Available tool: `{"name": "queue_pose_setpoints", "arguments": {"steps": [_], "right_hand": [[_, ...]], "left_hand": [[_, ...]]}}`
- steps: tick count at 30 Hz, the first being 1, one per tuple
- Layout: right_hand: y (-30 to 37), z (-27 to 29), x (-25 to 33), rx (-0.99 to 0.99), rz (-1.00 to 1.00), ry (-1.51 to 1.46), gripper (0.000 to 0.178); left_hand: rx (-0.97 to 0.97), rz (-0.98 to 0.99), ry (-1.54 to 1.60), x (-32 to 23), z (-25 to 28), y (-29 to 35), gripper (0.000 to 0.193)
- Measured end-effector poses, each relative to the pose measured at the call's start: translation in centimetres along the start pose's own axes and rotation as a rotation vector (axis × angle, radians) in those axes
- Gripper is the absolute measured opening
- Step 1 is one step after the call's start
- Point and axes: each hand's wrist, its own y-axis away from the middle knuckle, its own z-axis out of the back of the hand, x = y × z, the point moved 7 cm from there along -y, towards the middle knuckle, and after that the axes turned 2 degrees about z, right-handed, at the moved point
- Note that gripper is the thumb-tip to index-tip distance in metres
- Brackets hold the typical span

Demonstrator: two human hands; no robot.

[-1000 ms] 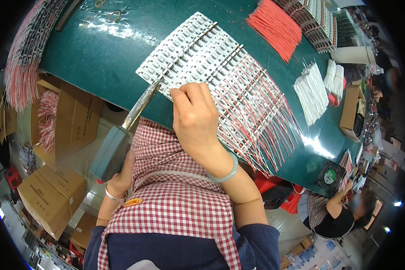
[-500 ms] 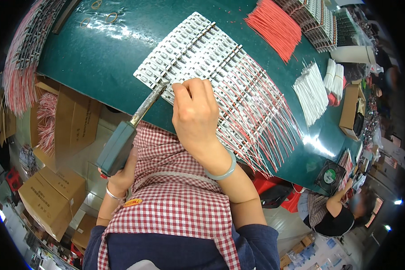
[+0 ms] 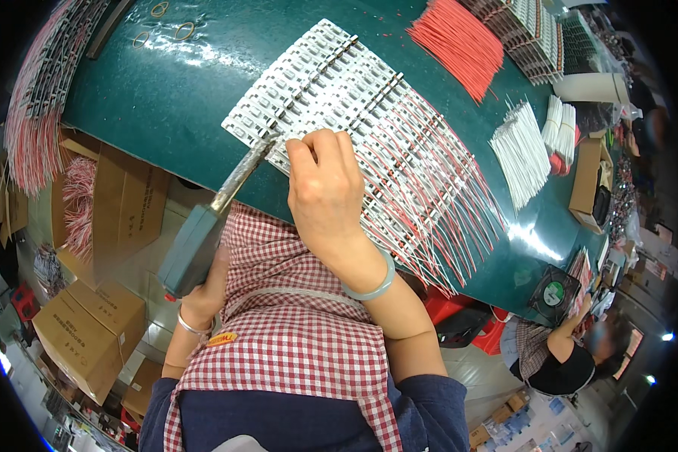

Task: The person uses a soldering iron to attach red and white wires to a grid of white plastic components on a green workbench. They repeatedly pick up individual wires, place them into slots on the components, and apply heat with the soldering iron to secure them.

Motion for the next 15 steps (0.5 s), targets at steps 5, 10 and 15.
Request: {"name": "queue_pose_setpoints", "arguments": {"steps": [5,10,15], "right_hand": [[0.0,0.0,0.0,-0.012,-0.011,-0.005,0.015],[0.4,0.7,-1.0,-0.003,-0.041,0.002,0.010],[0.2,8.2,-5.8,0.006,-0.055,-0.009,0.013]], "left_hand": [[-0.039,0.048,0.002,0.7,1.0,1.3,0.024],[-0.116,0.215,0.210,1.9,0.3,1.8,0.034],[-0.257,0.386,0.308,1.8,0.8,2.2,0.034]]}}
